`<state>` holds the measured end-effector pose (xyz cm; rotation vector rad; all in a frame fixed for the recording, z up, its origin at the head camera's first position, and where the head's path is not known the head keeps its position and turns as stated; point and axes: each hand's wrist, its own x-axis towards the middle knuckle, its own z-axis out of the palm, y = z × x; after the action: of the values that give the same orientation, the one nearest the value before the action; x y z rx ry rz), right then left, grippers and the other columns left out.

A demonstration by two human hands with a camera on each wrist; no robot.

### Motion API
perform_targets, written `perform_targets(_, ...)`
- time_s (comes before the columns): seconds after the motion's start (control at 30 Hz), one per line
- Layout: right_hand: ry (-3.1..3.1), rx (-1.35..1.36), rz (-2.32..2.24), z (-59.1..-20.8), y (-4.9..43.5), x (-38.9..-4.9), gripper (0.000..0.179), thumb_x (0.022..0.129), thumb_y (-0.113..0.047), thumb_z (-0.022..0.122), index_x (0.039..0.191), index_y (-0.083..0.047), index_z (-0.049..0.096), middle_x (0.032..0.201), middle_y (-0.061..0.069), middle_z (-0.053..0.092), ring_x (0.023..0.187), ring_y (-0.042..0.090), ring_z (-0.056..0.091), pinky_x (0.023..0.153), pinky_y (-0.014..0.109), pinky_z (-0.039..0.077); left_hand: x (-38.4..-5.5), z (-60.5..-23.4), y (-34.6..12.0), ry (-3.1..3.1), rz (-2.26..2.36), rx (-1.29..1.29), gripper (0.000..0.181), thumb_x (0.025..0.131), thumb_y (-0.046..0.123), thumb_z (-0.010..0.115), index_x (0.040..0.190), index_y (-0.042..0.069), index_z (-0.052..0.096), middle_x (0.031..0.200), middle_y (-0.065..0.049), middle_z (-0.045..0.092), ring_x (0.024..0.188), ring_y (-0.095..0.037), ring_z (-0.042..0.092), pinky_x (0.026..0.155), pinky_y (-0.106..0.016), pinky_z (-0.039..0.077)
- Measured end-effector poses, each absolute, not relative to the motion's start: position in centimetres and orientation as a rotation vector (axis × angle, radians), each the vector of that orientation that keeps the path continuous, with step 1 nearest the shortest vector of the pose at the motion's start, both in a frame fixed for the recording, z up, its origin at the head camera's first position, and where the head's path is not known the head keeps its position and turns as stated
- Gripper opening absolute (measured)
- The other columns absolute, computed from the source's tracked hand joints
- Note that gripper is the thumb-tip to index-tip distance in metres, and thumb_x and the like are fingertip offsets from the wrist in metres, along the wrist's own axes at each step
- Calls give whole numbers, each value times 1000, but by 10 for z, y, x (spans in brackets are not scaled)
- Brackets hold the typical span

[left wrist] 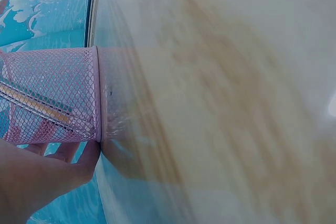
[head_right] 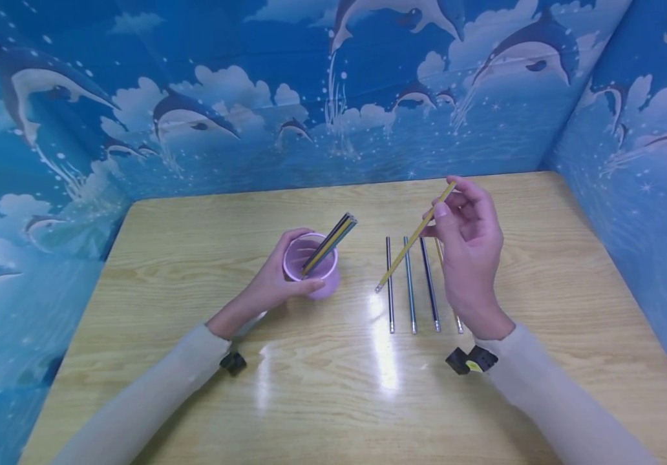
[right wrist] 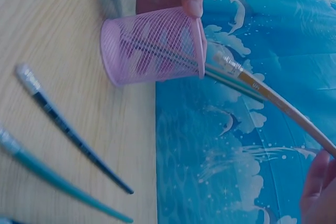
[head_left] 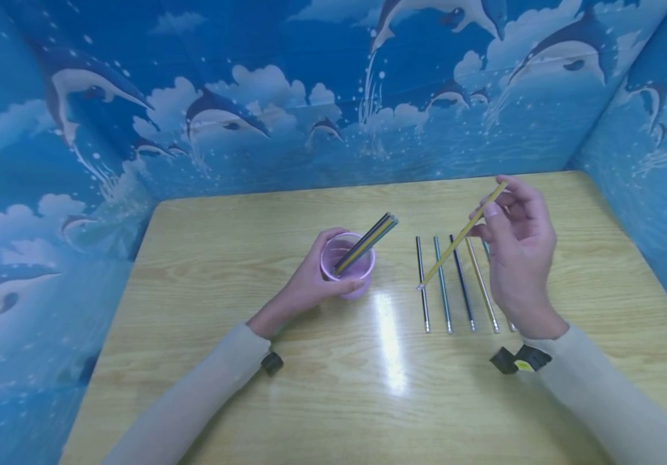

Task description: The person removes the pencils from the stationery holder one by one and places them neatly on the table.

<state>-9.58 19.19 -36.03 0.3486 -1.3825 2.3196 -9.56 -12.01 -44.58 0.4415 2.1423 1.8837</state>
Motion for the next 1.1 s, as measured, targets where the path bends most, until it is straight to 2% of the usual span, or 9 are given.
perform_targets(0.07, -1426, 328, 2304, -362, 198, -95, 37, 104, 11, 62, 141, 9, 60, 103, 21, 62, 89, 28, 66, 69, 29, 64, -96, -446, -120, 2134, 1893, 441, 97, 86, 5, 92, 164, 20, 36, 152, -6, 57, 138, -30, 58, 114, -47, 52)
perform_targets(0.3, -1578, 322, 2315, -368, 222, -94, 40, 104, 9, 65, 143, 7, 59, 108, 19, 64, 92, 24, 68, 72, 28, 66, -95, -445, -120, 2154, 1873, 423, 96, 86, 8, 93, 163, 25, 38, 151, -5, 57, 137, -29, 58, 114, -48, 51)
perform_targets(0.57, -1868, 342, 2312, -374, 253, -97, 42, 104, 7, 68, 145, 4, 61, 110, 13, 67, 93, 18, 68, 71, 26, 65, -94, -445, -120, 2160, 1862, 428, 97, 86, 9, 93, 164, 23, 37, 151, -5, 57, 137, -29, 58, 115, -48, 51)
perform_targets(0.87, -2102, 258, 2301, -386, 283, -104, 44, 105, 5, 67, 149, -2, 62, 112, 10, 68, 95, 16, 69, 70, 27, 65, -95, -445, -120, 2152, 1871, 429, 96, 86, 7, 92, 163, 24, 38, 152, -7, 56, 138, -31, 57, 114, -50, 51)
perform_targets(1.1, -2197, 145, 2282, -397, 300, -112, 40, 105, 2, 71, 144, -5, 66, 109, 5, 72, 92, 14, 71, 68, 27, 65, -95, -445, -120, 2152, 1873, 436, 96, 86, 6, 92, 163, 24, 38, 150, -5, 58, 137, -30, 58, 115, -48, 50)
